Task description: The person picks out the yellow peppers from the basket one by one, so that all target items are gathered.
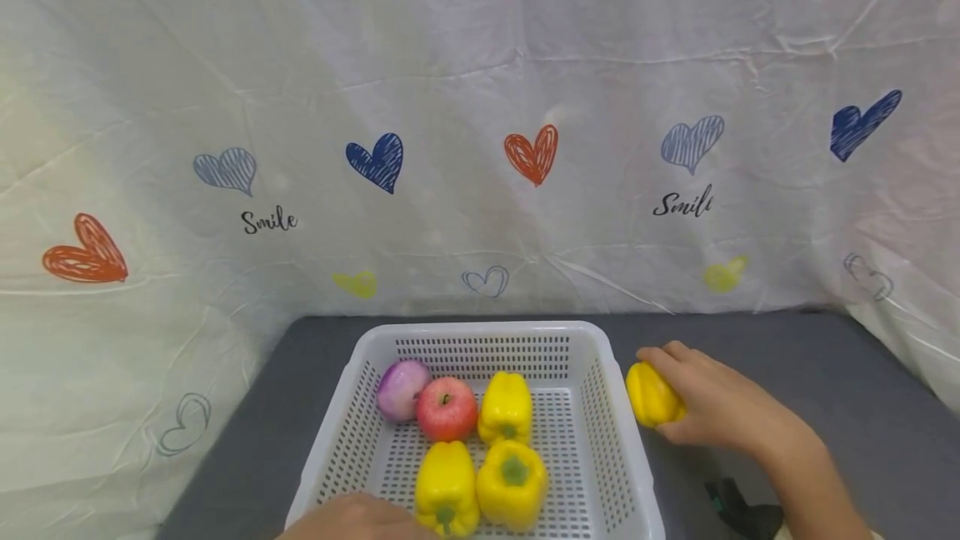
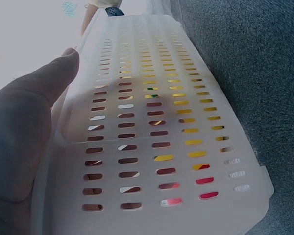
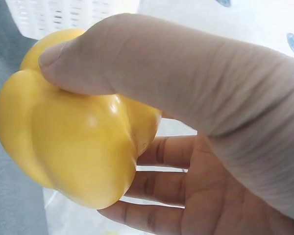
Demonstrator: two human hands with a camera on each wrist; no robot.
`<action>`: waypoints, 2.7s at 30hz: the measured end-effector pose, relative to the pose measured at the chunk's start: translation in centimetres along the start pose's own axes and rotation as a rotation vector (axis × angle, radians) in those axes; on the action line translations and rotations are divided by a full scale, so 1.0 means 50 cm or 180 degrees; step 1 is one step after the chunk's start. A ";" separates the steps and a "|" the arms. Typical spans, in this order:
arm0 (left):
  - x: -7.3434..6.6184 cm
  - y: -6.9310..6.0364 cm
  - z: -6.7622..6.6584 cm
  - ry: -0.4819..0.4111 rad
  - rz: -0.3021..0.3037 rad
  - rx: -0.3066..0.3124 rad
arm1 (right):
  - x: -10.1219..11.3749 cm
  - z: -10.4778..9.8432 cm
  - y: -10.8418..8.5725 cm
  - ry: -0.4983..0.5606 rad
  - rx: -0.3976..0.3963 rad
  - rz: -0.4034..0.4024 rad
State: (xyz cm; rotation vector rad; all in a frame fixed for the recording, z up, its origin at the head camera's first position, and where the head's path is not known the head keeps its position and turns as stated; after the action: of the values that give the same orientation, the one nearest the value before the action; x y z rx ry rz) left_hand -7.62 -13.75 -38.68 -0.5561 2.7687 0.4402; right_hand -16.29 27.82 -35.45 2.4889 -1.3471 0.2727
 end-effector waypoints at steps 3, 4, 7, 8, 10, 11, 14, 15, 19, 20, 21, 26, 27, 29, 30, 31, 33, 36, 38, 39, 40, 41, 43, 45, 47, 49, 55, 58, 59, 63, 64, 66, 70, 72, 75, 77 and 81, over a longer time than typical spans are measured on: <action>0.000 0.000 0.001 -0.0003 -0.0009 0.0009 | -0.002 0.008 0.004 0.0078 0.0065 0.0007; 0.000 0.000 0.001 -0.0003 -0.0019 0.0015 | -0.003 0.010 0.006 0.0114 0.0089 0.0010; 0.000 0.000 0.002 0.0006 -0.0033 0.0049 | -0.004 0.017 0.010 0.0168 0.0134 -0.0009; 0.000 0.000 0.002 0.0018 -0.0038 0.0058 | -0.005 0.019 0.011 0.0176 0.0143 -0.0016; -0.001 0.000 0.001 0.0039 -0.0031 0.0064 | -0.006 0.024 0.012 0.0179 0.0158 -0.0035; -0.001 0.001 0.000 0.0048 -0.0025 0.0063 | -0.007 0.026 0.013 0.0176 0.0165 -0.0043; -0.002 0.001 -0.001 0.0066 -0.0016 0.0051 | -0.008 0.032 0.015 0.0203 0.0197 -0.0035; -0.003 0.001 -0.002 0.0058 -0.0014 0.0048 | -0.008 0.034 0.016 0.0217 0.0207 -0.0033; -0.006 0.002 0.000 0.0027 -0.0023 0.0019 | -0.011 0.042 0.019 0.0266 0.0226 -0.0059; -0.006 0.003 0.000 0.0021 -0.0023 0.0001 | -0.012 0.043 0.020 0.0275 0.0225 -0.0083; -0.007 0.003 0.001 0.0012 -0.0023 -0.0012 | -0.013 0.045 0.020 0.0281 0.0229 -0.0098; -0.005 0.003 0.002 -0.0008 -0.0057 -0.0001 | -0.016 0.052 0.023 0.0319 0.0274 -0.0149; -0.004 0.003 0.002 -0.0015 -0.0064 0.0017 | -0.016 0.053 0.024 0.0330 0.0279 -0.0160; -0.004 0.003 0.002 -0.0014 -0.0059 0.0032 | -0.016 0.056 0.025 0.0343 0.0286 -0.0185; -0.004 0.002 0.002 0.0003 -0.0046 0.0015 | -0.016 0.057 0.025 0.0348 0.0293 -0.0201; -0.004 0.002 0.002 0.0024 -0.0029 0.0006 | -0.015 0.058 0.025 0.0354 0.0298 -0.0217; -0.003 0.002 0.002 0.0042 -0.0012 0.0009 | -0.015 0.060 0.026 0.0359 0.0316 -0.0231; -0.001 0.001 0.003 0.0065 -0.0015 0.0037 | -0.015 0.061 0.027 0.0313 0.0310 -0.0233; -0.001 0.001 0.004 0.0033 -0.0047 0.0066 | -0.015 0.062 0.027 0.0284 0.0290 -0.0232; -0.002 0.001 0.004 0.0026 -0.0059 0.0066 | -0.015 0.062 0.027 0.0272 0.0279 -0.0233; -0.002 0.000 0.005 0.0031 -0.0063 0.0062 | -0.016 0.063 0.027 0.0268 0.0271 -0.0233; -0.002 0.000 0.005 0.0037 -0.0066 0.0058 | -0.016 0.063 0.027 0.0268 0.0269 -0.0237; -0.003 0.000 0.005 0.0041 -0.0087 0.0042 | -0.016 0.064 0.028 0.0289 0.0275 -0.0234; -0.002 -0.002 0.005 0.0062 -0.0091 0.0033 | -0.016 0.064 0.028 0.0326 0.0291 -0.0234; -0.002 -0.002 0.005 0.0072 -0.0094 0.0024 | -0.016 0.064 0.028 0.0366 0.0320 -0.0235; -0.003 -0.002 0.005 0.0066 -0.0095 0.0020 | -0.016 0.064 0.028 0.0408 0.0349 -0.0236; -0.004 0.000 0.006 -0.0017 -0.0170 0.0008 | -0.013 0.047 0.020 0.0600 0.0507 -0.0016; -0.004 0.000 0.006 -0.0050 -0.0210 0.0023 | -0.014 0.023 0.008 0.0514 0.0487 0.0143; -0.004 0.000 0.006 -0.0052 -0.0220 0.0028 | -0.012 0.015 0.004 0.0411 0.0411 0.0125; -0.005 0.000 0.005 -0.0066 -0.0226 0.0040 | 0.008 -0.012 -0.001 -0.0110 -0.0194 -0.0322; -0.006 0.000 0.004 -0.0070 -0.0228 0.0040 | 0.018 -0.015 0.000 -0.0214 -0.0371 -0.0457; -0.008 0.001 0.003 -0.0076 -0.0219 0.0038 | 0.040 -0.018 0.005 -0.0305 -0.0642 -0.0701; -0.009 0.003 0.002 -0.0121 -0.0206 0.0023 | 0.087 -0.011 0.014 -0.0225 -0.0835 -0.1029; -0.009 0.003 0.002 -0.0135 -0.0200 0.0014 | 0.109 -0.002 0.018 -0.0184 -0.0835 -0.1147; -0.009 0.003 0.002 -0.0130 -0.0180 0.0018 | 0.139 0.016 0.020 -0.0147 -0.0742 -0.1269; -0.008 0.003 0.002 -0.0108 -0.0162 0.0030 | 0.156 0.030 0.020 -0.0122 -0.0612 -0.1323; -0.007 0.004 0.002 -0.0076 -0.0133 0.0062 | 0.184 0.058 0.020 0.0020 -0.0228 -0.1392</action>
State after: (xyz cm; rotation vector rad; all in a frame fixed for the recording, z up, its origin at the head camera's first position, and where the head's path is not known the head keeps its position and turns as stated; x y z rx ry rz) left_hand -7.38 -13.42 -38.60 -0.5989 2.7304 0.4074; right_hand -12.06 19.10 -35.19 2.6321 -0.7620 0.1298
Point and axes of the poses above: each hand's wrist, its own y-axis towards the middle knuckle, its own z-axis out of the palm, x = y × z, the point moved 2 cm from there along y, towards the middle knuckle, and after that the axes turned 3 degrees about -z, right-handed, at the moved point
